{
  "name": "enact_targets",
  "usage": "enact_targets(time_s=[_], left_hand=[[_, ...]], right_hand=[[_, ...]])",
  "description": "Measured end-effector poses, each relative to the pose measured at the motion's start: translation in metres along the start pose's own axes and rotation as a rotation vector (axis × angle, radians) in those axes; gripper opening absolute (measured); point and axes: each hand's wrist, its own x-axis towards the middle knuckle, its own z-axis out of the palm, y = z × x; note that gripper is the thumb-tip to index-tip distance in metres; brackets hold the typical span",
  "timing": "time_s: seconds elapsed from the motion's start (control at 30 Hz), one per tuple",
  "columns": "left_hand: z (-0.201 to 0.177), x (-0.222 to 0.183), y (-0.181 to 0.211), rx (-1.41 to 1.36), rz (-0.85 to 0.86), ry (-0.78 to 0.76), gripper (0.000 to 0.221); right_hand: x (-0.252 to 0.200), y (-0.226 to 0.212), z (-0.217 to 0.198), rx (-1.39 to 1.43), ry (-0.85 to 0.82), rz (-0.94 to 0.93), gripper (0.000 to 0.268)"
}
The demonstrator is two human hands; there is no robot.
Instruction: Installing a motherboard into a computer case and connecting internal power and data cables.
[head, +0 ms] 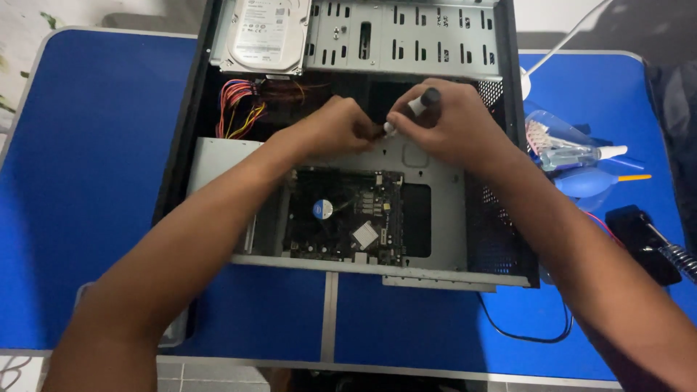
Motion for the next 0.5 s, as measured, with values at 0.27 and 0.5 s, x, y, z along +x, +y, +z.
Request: enact_targets(time_s=[0.27, 0.5], left_hand=[[0.050, 0.041, -0.016, 0.098, 0.067, -0.001, 0.019], [0.060, 0.038, -0.006, 0.006, 0.073, 0.001, 0.020]], right_hand=[[-0.004, 0.026, -0.004, -0.101, -0.071, 0.111, 0.032], [-0.005, 0.028, -0.003, -0.140, -0.138, 0.201, 0.028]])
